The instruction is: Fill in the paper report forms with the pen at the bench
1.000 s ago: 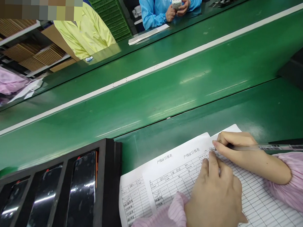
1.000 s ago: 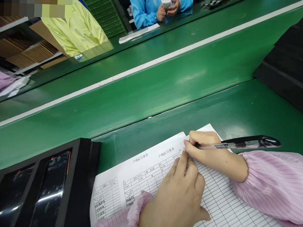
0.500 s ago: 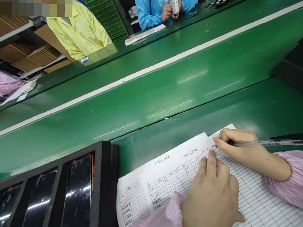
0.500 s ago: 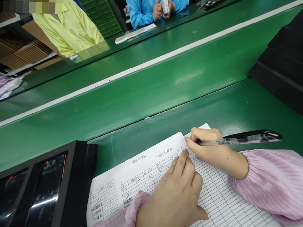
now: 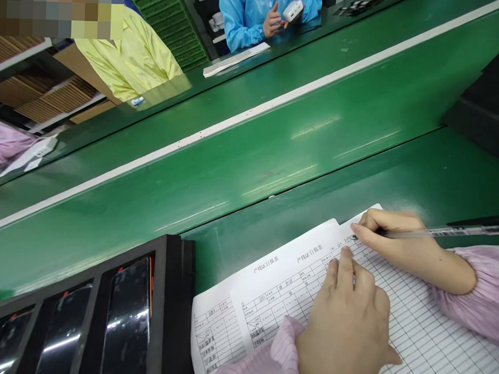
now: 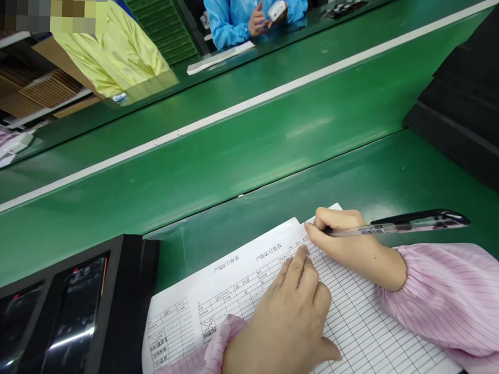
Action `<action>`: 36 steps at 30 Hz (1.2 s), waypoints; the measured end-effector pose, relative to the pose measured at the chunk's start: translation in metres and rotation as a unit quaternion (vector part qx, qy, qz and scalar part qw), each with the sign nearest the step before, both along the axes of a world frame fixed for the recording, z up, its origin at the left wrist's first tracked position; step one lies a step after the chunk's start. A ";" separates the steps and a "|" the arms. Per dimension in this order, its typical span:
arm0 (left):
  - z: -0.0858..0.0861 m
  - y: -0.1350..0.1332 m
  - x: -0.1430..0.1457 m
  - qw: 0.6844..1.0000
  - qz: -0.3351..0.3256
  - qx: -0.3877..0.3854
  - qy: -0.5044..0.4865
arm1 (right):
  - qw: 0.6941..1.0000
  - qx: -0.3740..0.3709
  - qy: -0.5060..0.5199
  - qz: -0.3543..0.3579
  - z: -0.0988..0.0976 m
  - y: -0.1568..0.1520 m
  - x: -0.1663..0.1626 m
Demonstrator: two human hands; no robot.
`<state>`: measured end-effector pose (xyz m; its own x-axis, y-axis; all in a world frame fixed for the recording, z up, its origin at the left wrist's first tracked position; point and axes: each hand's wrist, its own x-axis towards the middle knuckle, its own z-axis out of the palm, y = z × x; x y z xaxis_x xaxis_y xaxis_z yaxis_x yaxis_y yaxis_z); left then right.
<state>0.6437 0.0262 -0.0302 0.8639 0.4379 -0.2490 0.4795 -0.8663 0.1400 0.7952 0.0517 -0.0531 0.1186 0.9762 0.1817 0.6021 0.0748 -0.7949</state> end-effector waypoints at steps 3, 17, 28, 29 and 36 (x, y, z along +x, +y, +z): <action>0.002 0.002 0.001 1.000 -0.007 -0.005 0.012 | 1.000 0.009 -0.002 -0.010 0.000 0.000 0.004; 0.000 0.002 0.001 1.000 -0.005 -0.011 0.016 | 1.000 0.008 0.000 0.009 0.002 0.000 0.003; 0.003 0.003 0.003 0.999 -0.008 -0.028 0.043 | 1.000 0.013 0.002 0.003 0.002 0.000 0.002; 0.004 0.003 0.003 0.998 -0.010 -0.032 0.046 | 1.000 0.013 0.003 0.003 0.002 0.000 0.002; 0.002 0.003 0.001 0.999 -0.003 -0.024 0.023 | 1.000 -0.001 0.006 -0.022 0.001 0.001 0.005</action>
<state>0.6452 0.0292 -0.0283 0.8538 0.4184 -0.3097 0.4806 -0.8622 0.1601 0.7998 0.0522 -0.0520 0.1632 0.9703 0.1788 0.5954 0.0477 -0.8020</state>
